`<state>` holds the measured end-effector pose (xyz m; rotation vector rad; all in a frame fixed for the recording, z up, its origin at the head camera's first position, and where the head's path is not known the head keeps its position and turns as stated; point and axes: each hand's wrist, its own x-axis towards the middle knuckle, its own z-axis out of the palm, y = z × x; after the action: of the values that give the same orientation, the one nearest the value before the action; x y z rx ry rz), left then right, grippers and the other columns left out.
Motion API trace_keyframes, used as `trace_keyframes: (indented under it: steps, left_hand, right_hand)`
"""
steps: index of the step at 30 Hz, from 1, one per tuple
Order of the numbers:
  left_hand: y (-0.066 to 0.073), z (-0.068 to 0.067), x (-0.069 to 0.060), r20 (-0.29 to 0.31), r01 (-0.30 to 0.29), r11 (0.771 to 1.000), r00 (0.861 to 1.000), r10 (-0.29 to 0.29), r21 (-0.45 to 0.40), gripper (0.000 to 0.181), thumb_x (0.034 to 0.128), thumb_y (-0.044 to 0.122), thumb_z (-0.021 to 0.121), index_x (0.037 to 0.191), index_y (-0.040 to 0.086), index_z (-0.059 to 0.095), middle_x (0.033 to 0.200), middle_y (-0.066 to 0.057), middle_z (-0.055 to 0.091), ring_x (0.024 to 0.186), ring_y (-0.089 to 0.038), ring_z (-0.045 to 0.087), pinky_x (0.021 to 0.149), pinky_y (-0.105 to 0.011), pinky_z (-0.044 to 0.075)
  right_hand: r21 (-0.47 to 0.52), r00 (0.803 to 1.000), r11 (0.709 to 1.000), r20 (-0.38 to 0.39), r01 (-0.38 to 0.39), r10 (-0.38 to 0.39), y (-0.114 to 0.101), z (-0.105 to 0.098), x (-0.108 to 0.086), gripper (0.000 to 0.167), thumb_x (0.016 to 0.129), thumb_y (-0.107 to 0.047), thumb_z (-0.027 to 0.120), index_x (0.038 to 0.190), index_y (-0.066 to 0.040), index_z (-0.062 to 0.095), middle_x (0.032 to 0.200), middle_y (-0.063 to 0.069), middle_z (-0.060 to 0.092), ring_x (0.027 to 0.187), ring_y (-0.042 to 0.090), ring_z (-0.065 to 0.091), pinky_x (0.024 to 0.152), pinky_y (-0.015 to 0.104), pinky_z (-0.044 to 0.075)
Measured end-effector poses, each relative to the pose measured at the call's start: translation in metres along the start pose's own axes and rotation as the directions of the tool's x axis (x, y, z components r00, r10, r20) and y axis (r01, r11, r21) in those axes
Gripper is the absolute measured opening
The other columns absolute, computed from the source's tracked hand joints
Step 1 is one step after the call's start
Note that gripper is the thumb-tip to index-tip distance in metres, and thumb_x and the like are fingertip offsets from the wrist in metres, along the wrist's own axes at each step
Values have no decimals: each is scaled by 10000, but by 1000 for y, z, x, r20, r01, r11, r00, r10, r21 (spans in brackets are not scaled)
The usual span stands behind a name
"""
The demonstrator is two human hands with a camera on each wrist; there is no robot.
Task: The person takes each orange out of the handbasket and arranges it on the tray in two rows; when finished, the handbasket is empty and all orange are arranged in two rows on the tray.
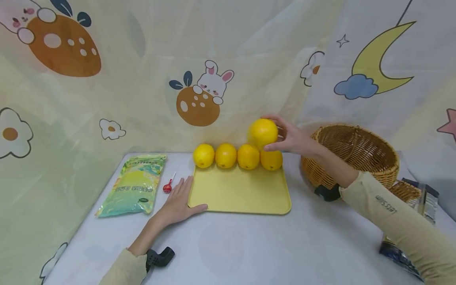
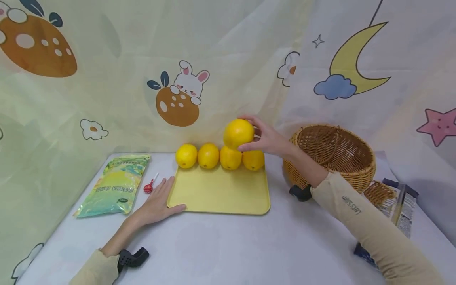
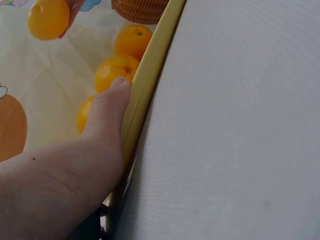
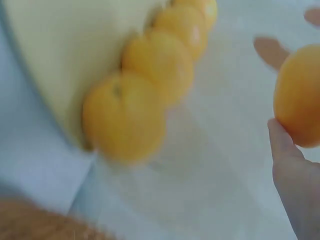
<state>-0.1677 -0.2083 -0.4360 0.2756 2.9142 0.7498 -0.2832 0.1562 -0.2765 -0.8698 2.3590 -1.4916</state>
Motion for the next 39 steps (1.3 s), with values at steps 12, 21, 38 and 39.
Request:
trace_keyframes:
  steps: [12,21,38,39]
  left_hand:
    - [0,0,2,13,18,1000,1000,-18,14,1167,792,715,599,1561,41,36,1645,-158,52,1519,-378,14,1221,-576,64]
    - [-1,1,2,23,21,1000,1000,-21,19,1174,792,728,584,1560,43,20,1646,-158,40,1519,-379,8,1221,-577,60]
    - [-2,-1,1,31,21,1000,999,-22,4,1194,798,708,596,1546,-14,9,1635,-207,4,1517,-387,0,1223,-572,52]
    - [-2,0,1,35,25,1000,999,-25,3,1194,799,709,594,1545,-15,7,1635,-207,-4,1518,-384,-6,1224,-568,49]
  right_hand:
    - [21,975,996,203,86,-89,19,108,45,826,765,-162,828,1442,-203,357,1411,68,400,1162,291,554,998,418,517]
    - [-158,948,981,313,111,-57,38,152,59,846,760,-310,832,1462,-213,370,1486,-19,401,1261,173,459,1069,370,453]
    - [-194,938,967,335,166,-94,40,180,66,925,785,-202,814,1504,-67,246,1521,105,346,1330,242,410,1128,409,401]
    - [-193,942,967,322,167,-99,40,180,65,919,786,-190,813,1496,-53,246,1504,125,352,1311,253,420,1113,415,418]
